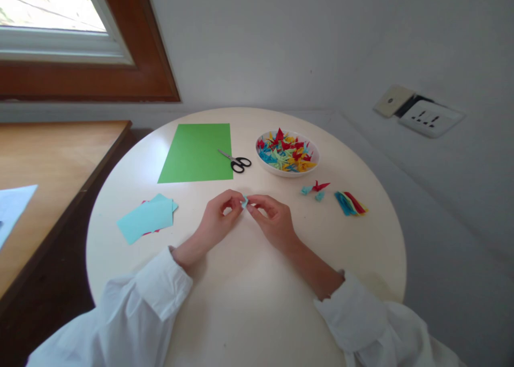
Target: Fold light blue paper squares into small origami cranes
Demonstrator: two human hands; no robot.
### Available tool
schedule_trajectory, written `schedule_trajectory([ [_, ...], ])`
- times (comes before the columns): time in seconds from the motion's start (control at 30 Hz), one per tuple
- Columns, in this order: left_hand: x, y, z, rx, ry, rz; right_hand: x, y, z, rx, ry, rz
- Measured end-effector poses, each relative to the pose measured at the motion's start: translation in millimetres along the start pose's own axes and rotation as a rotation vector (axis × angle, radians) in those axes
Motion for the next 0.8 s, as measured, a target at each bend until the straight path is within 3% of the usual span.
schedule_trajectory([
  [0.43, -4.1, -0.8, 0.0, 0.027, -0.028, -0.087, 1.0, -4.0, 2.9, 0.096, 0.051, 0.157],
  [0.8, -6.0, 3.9, -1.7, -0.028, -0.259, -0.175, 0.4, -4.1, 2.7, 0.112, 0.143, 0.091],
])
Point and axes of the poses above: each hand's wrist, its own z-axis towards the middle knuckle, its own y-axis out of the palm, x = y × z, the point moved 4 cm from there along z, towards the middle knuckle, and after that the axes turned 13 degrees about z, right-handed, at the moved point
